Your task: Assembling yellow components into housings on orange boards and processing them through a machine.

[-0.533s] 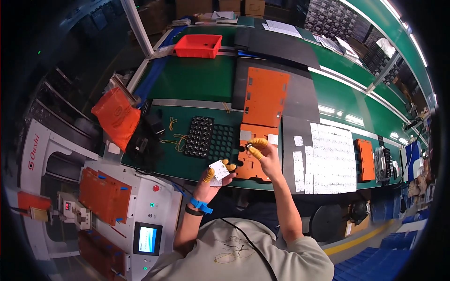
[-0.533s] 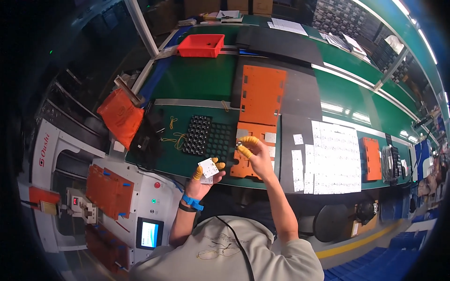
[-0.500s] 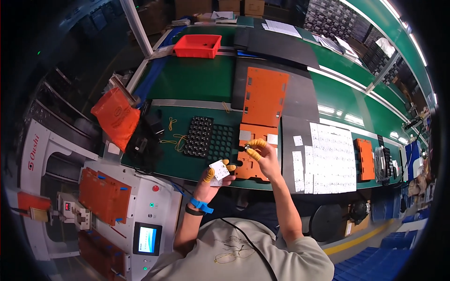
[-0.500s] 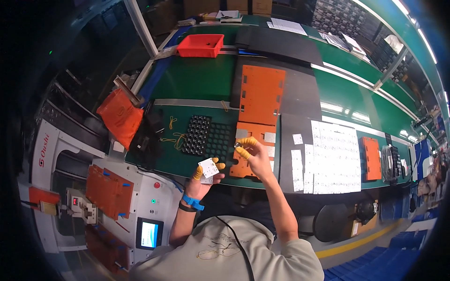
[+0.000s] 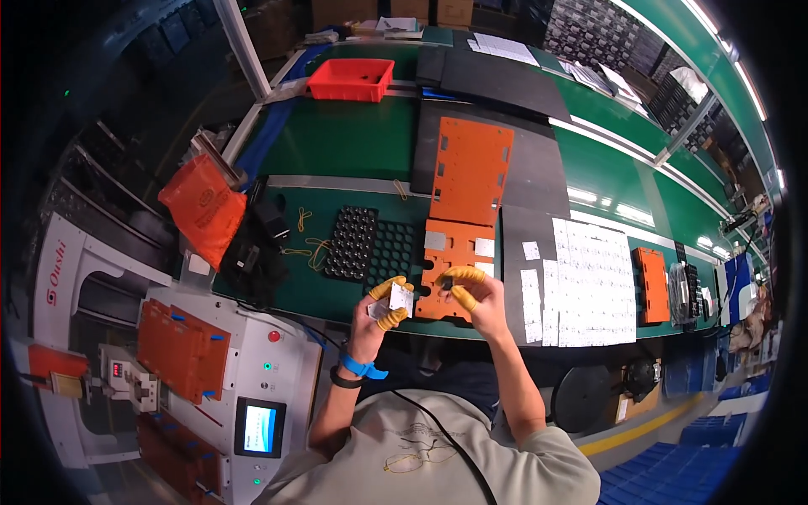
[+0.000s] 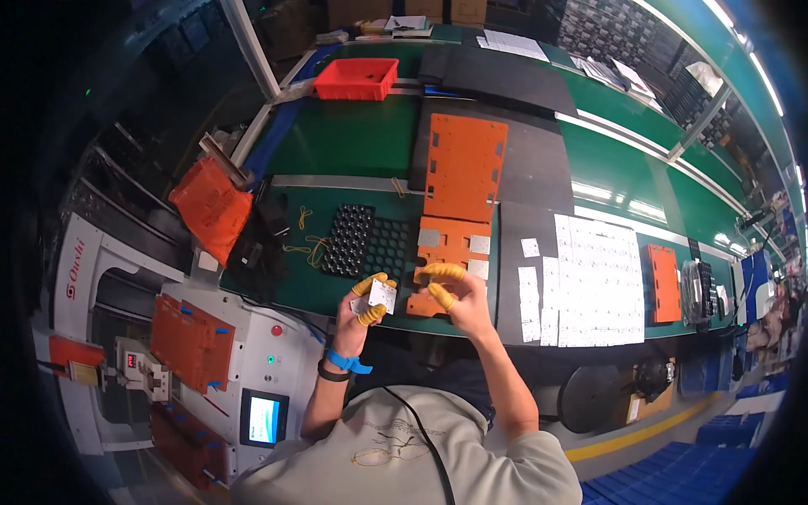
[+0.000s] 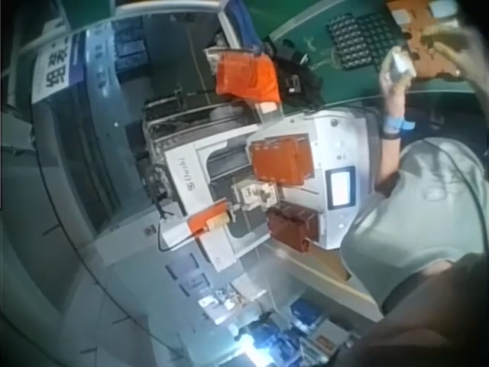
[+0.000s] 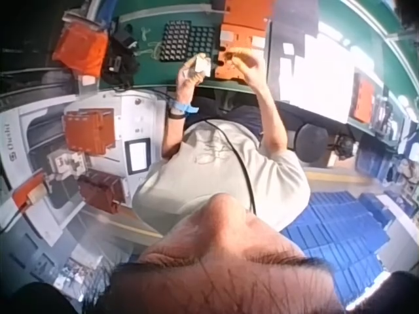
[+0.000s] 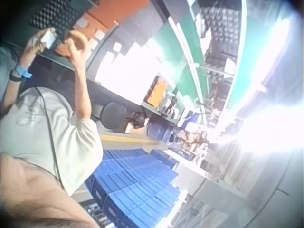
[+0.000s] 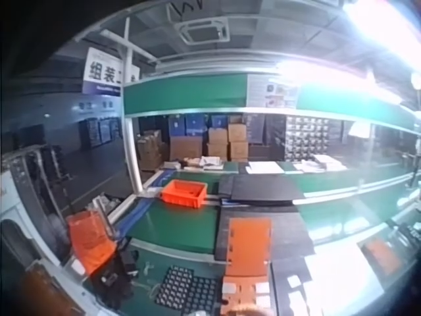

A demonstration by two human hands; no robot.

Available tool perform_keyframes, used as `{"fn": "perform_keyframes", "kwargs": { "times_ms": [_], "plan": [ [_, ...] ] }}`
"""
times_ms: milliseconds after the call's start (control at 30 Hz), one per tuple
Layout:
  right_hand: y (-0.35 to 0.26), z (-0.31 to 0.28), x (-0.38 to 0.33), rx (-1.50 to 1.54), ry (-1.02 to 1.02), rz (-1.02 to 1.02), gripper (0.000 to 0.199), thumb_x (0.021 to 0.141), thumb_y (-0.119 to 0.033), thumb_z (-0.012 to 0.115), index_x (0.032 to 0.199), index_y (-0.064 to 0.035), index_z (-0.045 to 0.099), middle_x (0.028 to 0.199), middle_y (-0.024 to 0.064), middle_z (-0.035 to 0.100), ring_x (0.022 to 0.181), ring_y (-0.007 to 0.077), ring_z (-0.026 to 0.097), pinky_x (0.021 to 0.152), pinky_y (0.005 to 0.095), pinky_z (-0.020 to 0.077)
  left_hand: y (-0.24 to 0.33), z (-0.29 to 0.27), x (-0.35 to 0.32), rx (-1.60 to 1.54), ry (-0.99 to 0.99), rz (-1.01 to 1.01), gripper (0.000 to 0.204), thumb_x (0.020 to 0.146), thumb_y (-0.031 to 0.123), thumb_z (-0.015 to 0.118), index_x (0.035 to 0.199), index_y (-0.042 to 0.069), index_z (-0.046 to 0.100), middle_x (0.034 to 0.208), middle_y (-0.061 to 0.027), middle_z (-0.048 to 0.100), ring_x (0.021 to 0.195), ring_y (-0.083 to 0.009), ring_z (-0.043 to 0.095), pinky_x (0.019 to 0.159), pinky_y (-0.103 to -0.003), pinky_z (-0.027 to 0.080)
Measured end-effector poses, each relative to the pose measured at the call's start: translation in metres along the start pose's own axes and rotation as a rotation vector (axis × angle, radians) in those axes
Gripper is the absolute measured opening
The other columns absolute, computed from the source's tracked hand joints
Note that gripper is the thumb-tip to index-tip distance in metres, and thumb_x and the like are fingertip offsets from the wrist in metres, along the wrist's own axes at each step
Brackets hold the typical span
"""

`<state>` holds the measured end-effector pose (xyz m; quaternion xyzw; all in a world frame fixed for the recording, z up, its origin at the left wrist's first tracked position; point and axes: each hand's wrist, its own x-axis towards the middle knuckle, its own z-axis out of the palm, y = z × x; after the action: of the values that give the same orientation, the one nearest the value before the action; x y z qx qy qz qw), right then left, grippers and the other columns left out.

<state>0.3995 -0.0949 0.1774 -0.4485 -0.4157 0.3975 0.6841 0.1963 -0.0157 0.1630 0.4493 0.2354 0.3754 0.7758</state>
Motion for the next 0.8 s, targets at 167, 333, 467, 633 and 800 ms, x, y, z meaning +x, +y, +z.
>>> {"fn": "perform_keyframes", "kwargs": {
  "times_ms": [167,333,467,633,800],
  "plan": [
    [-0.018,0.017,-0.014,0.047,-0.084,0.011,0.023,0.089,-0.002,0.068,0.111,0.0052,0.065,0.104,0.0076,0.063,0.092,0.0147,0.066,0.080,0.0272,0.0548,0.008,0.008,-0.001,0.255,0.002,0.170,0.056,0.077,0.014,0.086,0.128,0.006,0.064,0.101,0.0050,0.068,0.073,0.0012,0.047,0.063,-0.017,0.040],
    [-0.026,0.026,-0.019,-0.044,-0.142,-0.052,0.028,0.085,-0.005,0.073,0.111,0.0028,0.066,0.110,0.0094,0.064,0.093,0.0166,0.064,0.081,0.0287,0.0533,0.016,0.017,-0.011,0.374,0.015,0.291,0.057,0.072,0.020,0.090,0.122,0.005,0.067,0.093,0.0069,0.066,0.067,-0.0004,0.044,0.058,-0.017,0.037],
    [-0.029,0.026,-0.022,-0.227,-0.178,-0.090,0.030,0.083,-0.006,0.075,0.111,0.0013,0.067,0.108,0.0097,0.065,0.090,0.0172,0.064,0.080,0.0276,0.0523,0.020,0.024,-0.016,0.451,0.016,0.380,0.058,0.072,0.021,0.090,0.122,0.005,0.067,0.093,0.0052,0.065,0.063,-0.0014,0.044,0.055,-0.018,0.036],
    [-0.048,0.035,-0.025,-0.425,-0.204,-0.181,0.034,0.082,-0.003,0.074,0.116,0.0001,0.067,0.106,0.0109,0.065,0.090,0.0219,0.065,0.079,0.0334,0.0519,0.021,0.025,-0.019,0.451,0.054,0.386,0.058,0.069,0.024,0.092,0.119,0.004,0.069,0.096,0.0038,0.067,0.061,-0.0019,0.046,0.053,-0.018,0.034],
    [-0.055,0.034,-0.024,-0.605,-0.243,-0.274,0.034,0.083,-0.003,0.074,0.116,-0.0002,0.066,0.104,0.0128,0.063,0.094,0.0297,0.063,0.080,0.0366,0.0512,0.025,0.028,-0.020,0.593,0.083,0.444,0.058,0.068,0.026,0.092,0.117,0.005,0.070,0.093,0.0043,0.067,0.059,-0.0021,0.046,0.051,-0.019,0.033]
  ]
}}
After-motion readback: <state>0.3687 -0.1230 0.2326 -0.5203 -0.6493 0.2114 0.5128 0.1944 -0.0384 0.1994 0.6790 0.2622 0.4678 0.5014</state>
